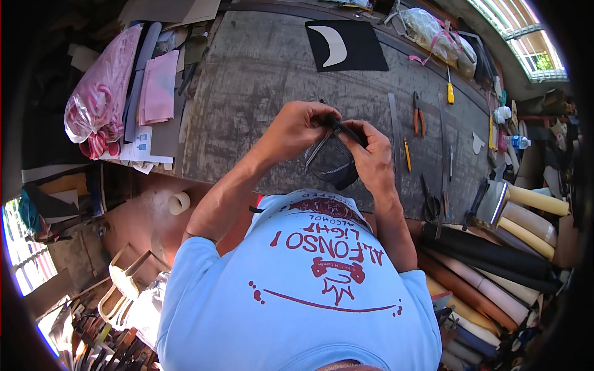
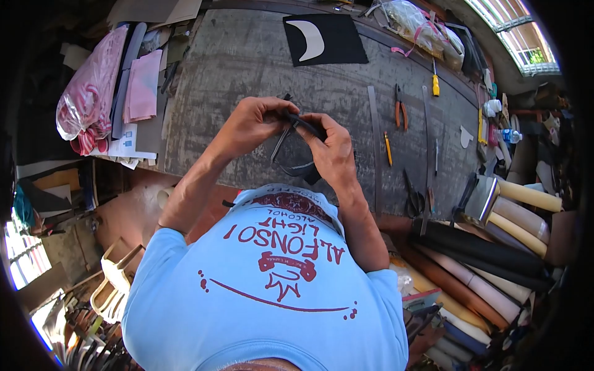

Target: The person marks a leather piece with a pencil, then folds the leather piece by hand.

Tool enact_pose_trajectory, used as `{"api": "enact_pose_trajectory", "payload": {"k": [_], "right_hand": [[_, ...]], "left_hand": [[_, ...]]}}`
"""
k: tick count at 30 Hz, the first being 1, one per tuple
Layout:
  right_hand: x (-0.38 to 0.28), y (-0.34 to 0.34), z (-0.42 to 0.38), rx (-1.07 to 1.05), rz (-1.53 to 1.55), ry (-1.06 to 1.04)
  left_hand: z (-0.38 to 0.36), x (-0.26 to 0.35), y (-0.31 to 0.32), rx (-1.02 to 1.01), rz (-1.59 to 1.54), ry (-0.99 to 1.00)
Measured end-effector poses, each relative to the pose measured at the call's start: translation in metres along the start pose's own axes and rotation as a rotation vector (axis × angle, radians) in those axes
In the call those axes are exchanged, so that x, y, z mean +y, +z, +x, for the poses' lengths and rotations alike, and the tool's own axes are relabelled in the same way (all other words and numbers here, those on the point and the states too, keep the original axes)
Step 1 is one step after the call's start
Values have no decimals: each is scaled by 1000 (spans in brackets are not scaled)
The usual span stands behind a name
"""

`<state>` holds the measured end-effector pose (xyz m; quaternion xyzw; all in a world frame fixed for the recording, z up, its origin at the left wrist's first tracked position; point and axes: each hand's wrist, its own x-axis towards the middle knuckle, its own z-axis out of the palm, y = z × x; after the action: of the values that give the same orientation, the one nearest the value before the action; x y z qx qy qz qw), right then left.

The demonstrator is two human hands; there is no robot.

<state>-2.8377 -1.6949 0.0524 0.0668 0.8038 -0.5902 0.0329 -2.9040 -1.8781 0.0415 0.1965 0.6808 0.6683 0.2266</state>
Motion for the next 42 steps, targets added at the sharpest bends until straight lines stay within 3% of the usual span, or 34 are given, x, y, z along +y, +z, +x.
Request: {"api": "enact_pose_trajectory", "payload": {"k": [9, 18, 24, 27, 30, 33, 36, 39, 42], "right_hand": [[21, 5, 4, -31, 4, 95], [23, 2, -1, -83, -120, -6], [25, -1, -4, -145, -68, -20], [25, -4, -4, -179, 37, 59], [25, -10, -3, -221, 149, 169], [21, -12, -4, -249, 204, 217], [20, -14, -4, -285, 273, 240], [18, -16, -3, -314, 352, 275], [21, -17, -2, -304, 363, 277]], "left_hand": [[3, -4, 4, 37, 473, 230], [-1, -21, 2, -42, 515, 269], [-4, -31, -1, -64, 353, 348], [-3, -27, -6, -224, 184, 78], [-4, -17, -5, -233, 112, -52], [-4, -16, -5, -258, 140, -46], [0, -36, -3, -196, 84, 174], [-2, -29, -5, -262, -136, -43], [0, -36, -6, -283, -284, -60]]}}
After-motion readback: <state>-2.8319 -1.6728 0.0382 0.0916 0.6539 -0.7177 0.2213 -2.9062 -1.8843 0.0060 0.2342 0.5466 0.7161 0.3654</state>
